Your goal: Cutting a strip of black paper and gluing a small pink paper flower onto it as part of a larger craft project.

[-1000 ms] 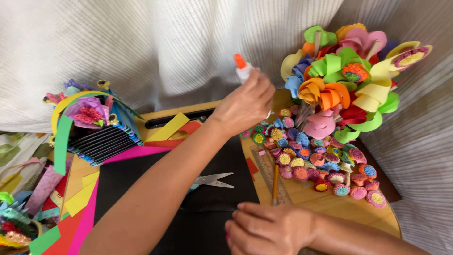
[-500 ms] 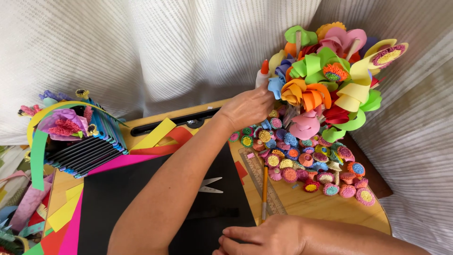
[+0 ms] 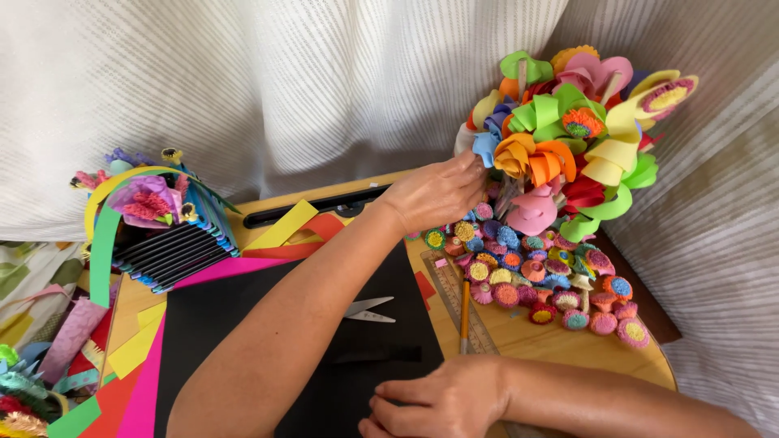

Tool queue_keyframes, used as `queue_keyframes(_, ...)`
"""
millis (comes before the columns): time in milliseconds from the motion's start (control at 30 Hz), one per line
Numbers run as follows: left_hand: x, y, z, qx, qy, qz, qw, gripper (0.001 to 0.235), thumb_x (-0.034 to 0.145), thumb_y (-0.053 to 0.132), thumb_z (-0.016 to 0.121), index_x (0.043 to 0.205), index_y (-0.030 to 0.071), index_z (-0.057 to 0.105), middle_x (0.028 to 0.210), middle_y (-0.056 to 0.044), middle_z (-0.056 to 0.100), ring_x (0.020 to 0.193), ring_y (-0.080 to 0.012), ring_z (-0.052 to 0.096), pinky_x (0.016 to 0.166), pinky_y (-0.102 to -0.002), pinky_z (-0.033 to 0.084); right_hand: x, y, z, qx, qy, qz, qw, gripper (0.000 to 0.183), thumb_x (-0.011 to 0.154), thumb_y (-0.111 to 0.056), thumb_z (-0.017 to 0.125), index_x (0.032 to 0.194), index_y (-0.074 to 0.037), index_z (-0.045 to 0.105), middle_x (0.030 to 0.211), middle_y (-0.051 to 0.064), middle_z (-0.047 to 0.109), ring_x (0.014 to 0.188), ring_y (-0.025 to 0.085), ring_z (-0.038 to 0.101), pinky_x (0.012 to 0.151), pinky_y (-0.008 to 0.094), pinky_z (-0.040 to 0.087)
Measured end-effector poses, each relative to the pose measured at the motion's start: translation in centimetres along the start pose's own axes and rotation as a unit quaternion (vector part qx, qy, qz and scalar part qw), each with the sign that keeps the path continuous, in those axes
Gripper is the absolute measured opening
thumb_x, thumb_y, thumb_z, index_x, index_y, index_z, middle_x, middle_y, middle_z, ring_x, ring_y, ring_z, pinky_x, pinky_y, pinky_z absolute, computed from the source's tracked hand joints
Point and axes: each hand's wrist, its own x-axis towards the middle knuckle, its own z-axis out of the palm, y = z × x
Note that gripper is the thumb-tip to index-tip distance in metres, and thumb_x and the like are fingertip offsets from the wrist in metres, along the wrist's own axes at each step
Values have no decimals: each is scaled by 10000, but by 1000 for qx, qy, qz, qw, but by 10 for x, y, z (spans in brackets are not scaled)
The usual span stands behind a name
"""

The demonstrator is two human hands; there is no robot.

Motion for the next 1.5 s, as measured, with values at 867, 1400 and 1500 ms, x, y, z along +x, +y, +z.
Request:
queue_keyframes(867,32,0,-205,-549,-83,-199,807,398,896,168,526,1238,236,718,1021,39,757,988,-261,639,897,-500,355,87,38,53,-40,35,-81,995,206,889,14,409,786,-156,464,871,54,462,672,181,393,642,340,361)
queue_keyframes(1400,26,25,-227,-529,-24,-151,835,91,946,249,639,935,172,688,853,-18,664,898,-282,624,821,-459,408,102,42,28,-27,63,-54,996,213,1039,-84,397,887,-125,540,916,61,547,692,164,471,626,306,391)
queue_keyframes(1500,23,18,-229,-474,68,-160,864,240,952,154,634,713,145,650,758,-3,566,788,-258,539,819,-446,371,103,43,21,-23,71,-50,996,227,1067,-102,395,906,-119,554,925,62,563,696,162,486,623,299,396)
